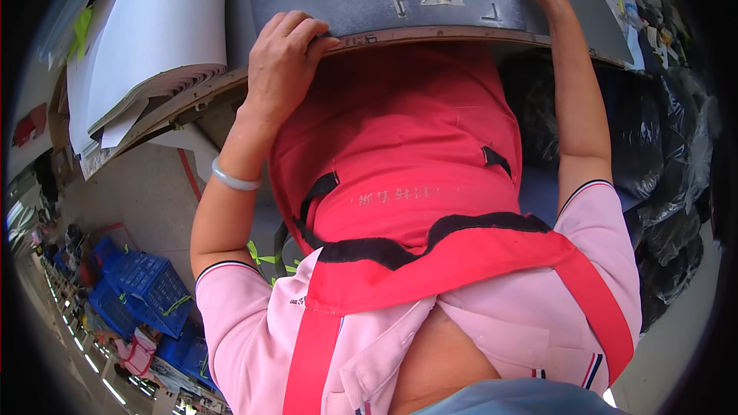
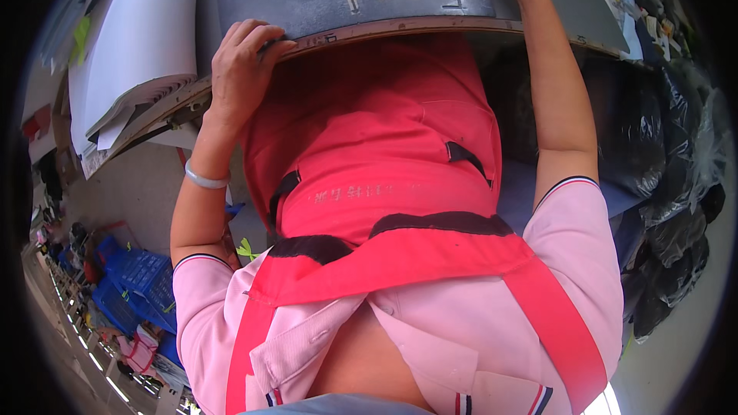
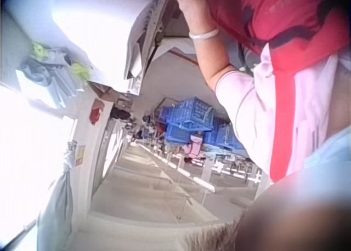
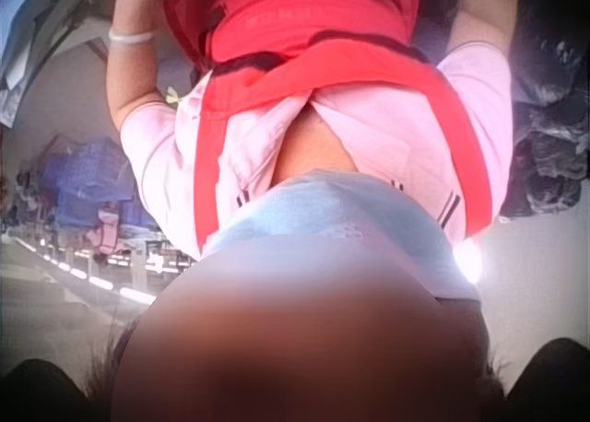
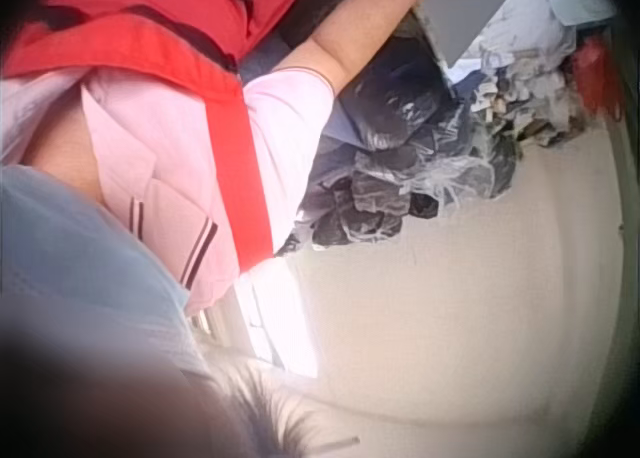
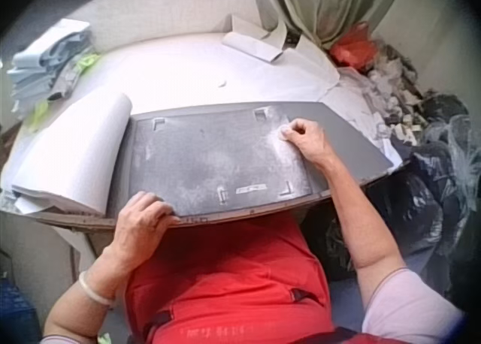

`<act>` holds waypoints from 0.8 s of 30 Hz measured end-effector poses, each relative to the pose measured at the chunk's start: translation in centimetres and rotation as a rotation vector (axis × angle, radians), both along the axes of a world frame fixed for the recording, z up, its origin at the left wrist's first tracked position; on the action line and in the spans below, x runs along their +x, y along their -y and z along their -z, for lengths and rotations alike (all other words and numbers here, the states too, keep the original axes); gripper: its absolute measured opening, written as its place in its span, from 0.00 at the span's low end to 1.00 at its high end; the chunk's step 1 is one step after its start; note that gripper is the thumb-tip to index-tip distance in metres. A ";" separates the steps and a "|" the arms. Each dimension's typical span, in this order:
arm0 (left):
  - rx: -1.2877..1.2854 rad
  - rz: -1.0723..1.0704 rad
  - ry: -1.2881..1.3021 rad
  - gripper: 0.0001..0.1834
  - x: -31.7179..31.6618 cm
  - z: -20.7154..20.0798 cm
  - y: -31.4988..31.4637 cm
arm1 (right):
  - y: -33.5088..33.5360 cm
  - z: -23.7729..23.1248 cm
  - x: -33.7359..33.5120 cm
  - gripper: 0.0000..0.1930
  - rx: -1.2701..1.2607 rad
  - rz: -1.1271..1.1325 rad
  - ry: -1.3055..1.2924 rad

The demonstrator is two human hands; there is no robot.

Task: Manually assembling and preparing paper components for a folder or binder.

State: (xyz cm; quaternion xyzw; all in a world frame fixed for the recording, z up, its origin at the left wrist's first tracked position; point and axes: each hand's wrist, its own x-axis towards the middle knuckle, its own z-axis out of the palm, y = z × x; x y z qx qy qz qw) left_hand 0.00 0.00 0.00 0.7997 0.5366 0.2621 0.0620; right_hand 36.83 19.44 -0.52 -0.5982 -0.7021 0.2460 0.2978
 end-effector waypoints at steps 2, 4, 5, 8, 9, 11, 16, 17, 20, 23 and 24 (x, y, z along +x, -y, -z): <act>0.027 -0.005 0.022 0.11 -0.3 -0.2 0.0 | 0.3 -0.3 -1.1 0.13 0.027 0.016 0.027; -0.001 -0.014 -0.009 0.12 0.4 -0.8 0.0 | 0.2 -0.2 -0.8 0.12 0.037 -0.008 0.016; -0.030 -0.008 -0.042 0.13 0.6 -1.3 -0.3 | -0.1 0.1 -0.4 0.11 0.047 -0.017 0.002; -0.013 0.107 0.002 0.14 3.5 -1.6 -2.2 | -2.1 2.0 3.1 0.17 -0.067 -0.118 -0.046; 0.013 0.144 0.060 0.13 4.8 -1.2 -2.9 | -1.6 1.4 2.1 0.18 -0.094 -0.121 -0.050; 0.029 0.180 0.093 0.11 8.3 -0.7 -5.0 | -1.3 1.2 2.4 0.17 -0.109 -0.088 -0.089; 0.113 0.084 0.072 0.09 11.6 1.9 -8.6 | -1.7 1.0 2.2 0.18 -0.154 -0.043 -0.108; 0.173 0.064 0.073 0.09 11.8 2.5 -8.8 | -1.8 1.3 2.5 0.18 -0.155 -0.039 -0.103; 0.234 0.070 0.068 0.09 12.7 2.8 -9.1 | -0.6 1.2 4.6 0.15 0.077 -0.009 -0.133; 0.312 0.023 -0.040 0.06 12.0 3.2 -9.3 | 4.5 -2.3 1.2 0.09 -0.077 -0.182 -0.326; 0.333 0.006 -0.076 0.08 11.8 3.5 -9.6 | 6.4 -3.0 0.4 0.09 -0.096 -0.214 -0.296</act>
